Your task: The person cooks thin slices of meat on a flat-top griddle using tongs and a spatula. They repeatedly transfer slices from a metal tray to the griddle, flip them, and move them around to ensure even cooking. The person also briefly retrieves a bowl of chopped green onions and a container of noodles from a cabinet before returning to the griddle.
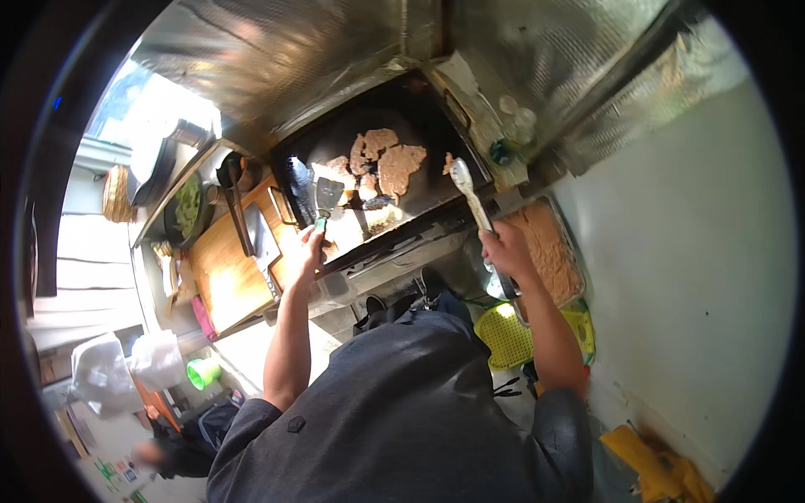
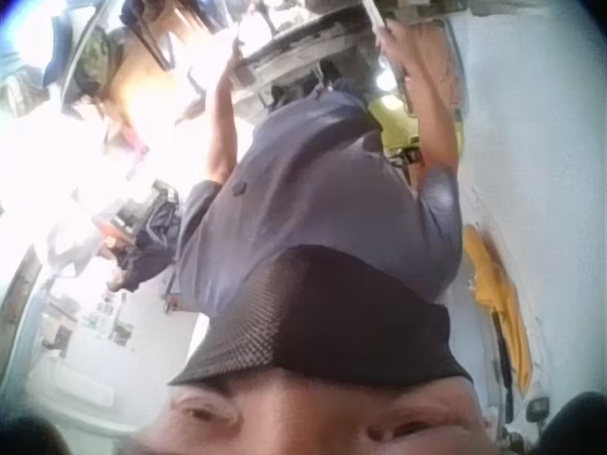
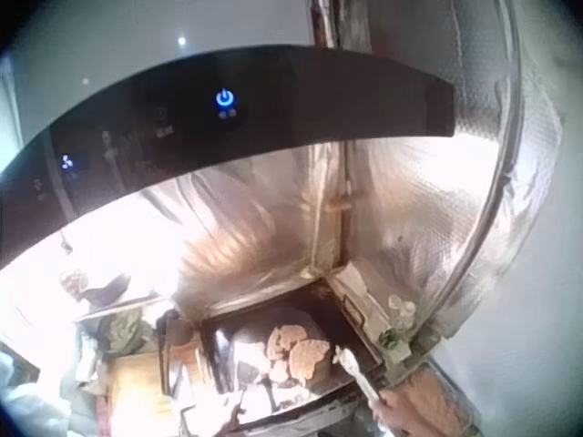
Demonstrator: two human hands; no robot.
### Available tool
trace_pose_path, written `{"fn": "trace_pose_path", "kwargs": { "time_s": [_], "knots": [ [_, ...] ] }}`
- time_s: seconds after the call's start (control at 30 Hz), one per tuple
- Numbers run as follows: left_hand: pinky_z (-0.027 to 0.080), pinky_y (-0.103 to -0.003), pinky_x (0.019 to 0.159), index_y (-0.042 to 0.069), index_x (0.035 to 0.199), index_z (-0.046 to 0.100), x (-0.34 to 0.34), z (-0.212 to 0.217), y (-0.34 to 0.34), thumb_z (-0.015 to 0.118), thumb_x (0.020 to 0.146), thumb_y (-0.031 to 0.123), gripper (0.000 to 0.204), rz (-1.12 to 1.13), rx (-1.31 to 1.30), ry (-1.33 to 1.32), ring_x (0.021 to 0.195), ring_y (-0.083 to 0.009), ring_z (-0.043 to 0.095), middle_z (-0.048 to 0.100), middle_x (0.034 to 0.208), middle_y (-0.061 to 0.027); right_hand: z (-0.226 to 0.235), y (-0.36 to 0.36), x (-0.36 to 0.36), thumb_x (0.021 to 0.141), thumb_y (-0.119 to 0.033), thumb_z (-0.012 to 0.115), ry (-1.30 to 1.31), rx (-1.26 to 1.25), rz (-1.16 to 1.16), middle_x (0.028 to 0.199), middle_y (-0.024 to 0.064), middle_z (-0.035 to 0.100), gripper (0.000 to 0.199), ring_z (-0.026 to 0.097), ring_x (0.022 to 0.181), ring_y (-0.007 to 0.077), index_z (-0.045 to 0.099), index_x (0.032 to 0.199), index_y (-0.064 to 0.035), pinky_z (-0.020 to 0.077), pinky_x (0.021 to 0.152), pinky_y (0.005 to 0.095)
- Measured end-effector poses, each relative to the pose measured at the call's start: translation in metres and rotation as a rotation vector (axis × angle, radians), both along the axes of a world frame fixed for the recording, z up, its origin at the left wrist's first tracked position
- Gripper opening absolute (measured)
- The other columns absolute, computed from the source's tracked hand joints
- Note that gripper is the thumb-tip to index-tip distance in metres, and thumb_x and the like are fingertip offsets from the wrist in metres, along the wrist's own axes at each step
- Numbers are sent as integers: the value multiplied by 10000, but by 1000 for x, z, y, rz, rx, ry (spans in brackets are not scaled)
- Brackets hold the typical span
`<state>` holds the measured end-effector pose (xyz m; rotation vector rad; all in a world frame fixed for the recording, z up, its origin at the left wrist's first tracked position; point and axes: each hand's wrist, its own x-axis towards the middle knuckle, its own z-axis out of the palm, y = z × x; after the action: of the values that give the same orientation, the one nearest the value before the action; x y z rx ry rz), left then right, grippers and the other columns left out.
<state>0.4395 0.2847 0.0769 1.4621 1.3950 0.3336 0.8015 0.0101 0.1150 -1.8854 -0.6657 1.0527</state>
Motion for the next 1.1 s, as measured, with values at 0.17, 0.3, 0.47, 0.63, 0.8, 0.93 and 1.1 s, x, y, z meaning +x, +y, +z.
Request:
{"fn": "trace_pose_path", "kwargs": {
  "time_s": [0.17, 0.3, 0.47, 0.63, 0.8, 0.93, 1.1],
  "knots": [
    [469, -334, 586, 24, 1081, 669, -35, -72, 9, 597, 1001, 265, 264, -157, 616, 216, 624, -150, 569, 644, 765, -65, -21, 95, -23, 958, -246, 624, 40, -27, 312, 637, 61, 652, 262, 622, 524, 138, 622, 833, -16, 494, 509, 320],
    [510, -432, 804, -18, 1161, 677, -33, -52, 11, 615, 974, 281, 358, -165, 643, 267, 865, -330, 642, 694, 946, -197, -37, 160, -50, 864, -193, 612, 23, -128, 541, 626, 108, 682, 253, 663, 522, 203, 648, 744, 26, 532, 534, 358],
    [445, -314, 499, 36, 1063, 671, -11, 8, 6, 607, 1024, 303, 278, 66, -305, -197, 549, -166, 559, 697, 835, -105, -69, 211, -61, 820, -199, 624, -307, -231, 583, 743, 201, 720, 259, 732, 694, 340, 697, 838, 48, 581, 694, 440],
    [323, -250, 409, 79, 1068, 667, -8, 0, -9, 625, 1027, 309, 237, 173, -369, -253, 474, -79, 459, 671, 789, -64, -44, 216, -75, 795, -196, 636, -674, -173, 551, 938, 254, 732, 262, 719, 871, 433, 713, 929, 15, 571, 794, 517],
    [323, -253, 399, 66, 1087, 662, -3, 2, -11, 615, 1030, 286, 232, 165, -376, -261, 462, -83, 469, 677, 794, -75, -55, 216, -83, 790, -150, 650, -850, -113, 643, 886, 242, 728, 188, 726, 844, 414, 708, 902, -10, 578, 771, 516],
    [344, -260, 403, 51, 1077, 658, -1, 3, -10, 594, 1037, 272, 233, 137, -356, -276, 461, -89, 485, 677, 792, -74, -73, 224, -81, 795, -125, 654, -949, -57, 576, 829, 221, 725, 136, 730, 830, 406, 702, 871, -22, 586, 753, 504],
    [379, -275, 415, 32, 1063, 660, 12, -3, 4, 576, 1041, 305, 286, 76, -181, -345, 457, -98, 499, 672, 764, -67, -44, 224, -83, 814, -128, 655, -888, -105, 487, 853, 214, 734, 150, 731, 802, 413, 704, 904, -19, 593, 747, 497]
  ]
}}
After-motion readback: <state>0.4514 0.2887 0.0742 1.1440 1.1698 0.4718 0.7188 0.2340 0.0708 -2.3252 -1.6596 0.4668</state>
